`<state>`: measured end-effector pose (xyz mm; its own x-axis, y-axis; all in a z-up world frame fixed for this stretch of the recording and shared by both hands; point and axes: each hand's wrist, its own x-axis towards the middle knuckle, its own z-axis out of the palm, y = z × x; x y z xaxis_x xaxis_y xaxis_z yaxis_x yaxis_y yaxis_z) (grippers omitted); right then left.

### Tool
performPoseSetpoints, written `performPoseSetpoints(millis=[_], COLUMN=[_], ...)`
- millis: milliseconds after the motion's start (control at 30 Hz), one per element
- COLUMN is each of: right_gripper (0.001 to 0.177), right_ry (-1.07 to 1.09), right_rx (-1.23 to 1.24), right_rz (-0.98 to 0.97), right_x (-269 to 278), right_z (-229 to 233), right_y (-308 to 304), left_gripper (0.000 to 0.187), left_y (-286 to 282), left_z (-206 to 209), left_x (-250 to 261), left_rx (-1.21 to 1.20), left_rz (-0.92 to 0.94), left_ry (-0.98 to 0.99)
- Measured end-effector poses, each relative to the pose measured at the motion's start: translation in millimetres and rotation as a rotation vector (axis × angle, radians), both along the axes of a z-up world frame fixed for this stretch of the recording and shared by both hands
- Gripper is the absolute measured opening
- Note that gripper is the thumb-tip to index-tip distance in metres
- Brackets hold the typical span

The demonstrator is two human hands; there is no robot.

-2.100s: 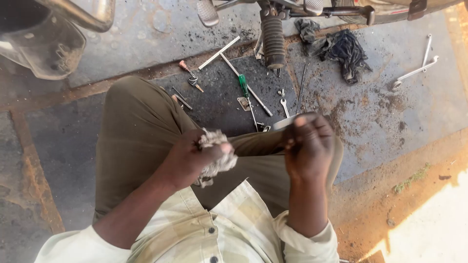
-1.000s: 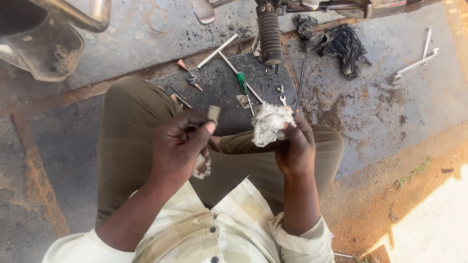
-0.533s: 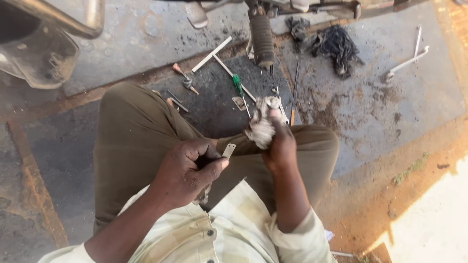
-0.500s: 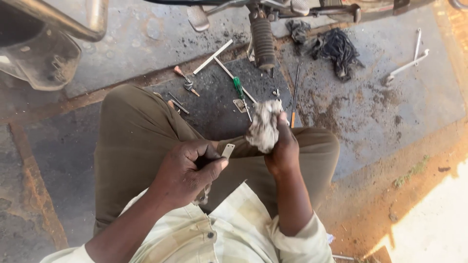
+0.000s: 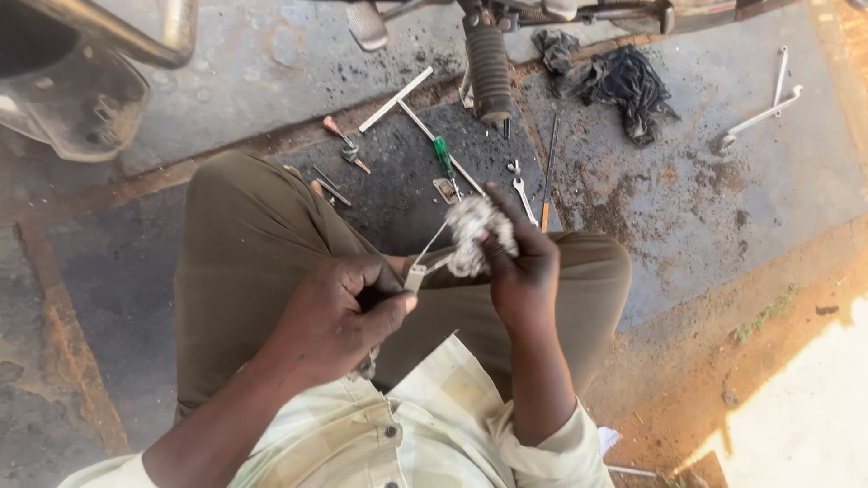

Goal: The recorder is repairing and cleaning a small mechanical component from a motorcycle using a screwdriver and a cloth.

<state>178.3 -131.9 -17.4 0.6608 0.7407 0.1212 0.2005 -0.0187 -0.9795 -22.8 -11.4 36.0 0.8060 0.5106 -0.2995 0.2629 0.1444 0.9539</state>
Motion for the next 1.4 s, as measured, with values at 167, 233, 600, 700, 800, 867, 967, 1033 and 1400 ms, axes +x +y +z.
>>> performPoseSetpoints(millis=[167, 233, 600, 700, 800, 867, 967, 1033, 1400], right_gripper=[0.028, 0.021, 0.015, 0.016, 0.016, 0.016, 0.014, 0.013, 0.025], right_ry=[0.114, 0.599, 0.262, 0.186, 0.138, 0.199, 0.296, 0.035, -0.091], right_rx=[0.369, 0.599, -0.079, -0.134, -0.191, -0.194, -0.167, -0.592, -0.505], right_rz=[-0.125, -0.181, 0.295, 0.196, 0.122, 0.087, 0.094, -0.181, -0.056], right_x=[-10.8, -6.3, -12.8, -14.5, -11.7, -9.6, 11.6, 36.1, 196.3], right_z=[1.0, 4.9, -9.2, -8.2, -15.5, -23.8, -13.8, 8.3, 15.9], right_y=[-10.0, -8.1, -11.9, -4.4, -5.7, -4.3, 5.8, 24.4, 132.2], left_gripper=[0.022, 0.018, 0.017, 0.016, 0.017, 0.018, 0.017, 0.021, 0.034], left_y=[0.4, 1.5, 1.0, 3.6, 2.1, 6.1, 16.9, 26.8, 76.1], left_z=[-6.6, -5.9, -38.8, -40.5, -56.6, -65.9, -77.0, -95.7, -200.1], left_x=[6.6, 8.4, 24.9, 33.8, 40.7, 42.4, 52.2, 54.9, 67.7], left_rx=[-0.153, -0.159, -0.170, -0.100, -0.004, 0.042, 0.072, -0.341, -1.342], left_rz=[0.018, -0.040, 0.101, 0.101, 0.057, 0.047, 0.026, 0.060, 0.434], left_ry=[0.104, 0.264, 0.006, 0.066, 0.093, 0.051, 0.024, -0.019, -0.319])
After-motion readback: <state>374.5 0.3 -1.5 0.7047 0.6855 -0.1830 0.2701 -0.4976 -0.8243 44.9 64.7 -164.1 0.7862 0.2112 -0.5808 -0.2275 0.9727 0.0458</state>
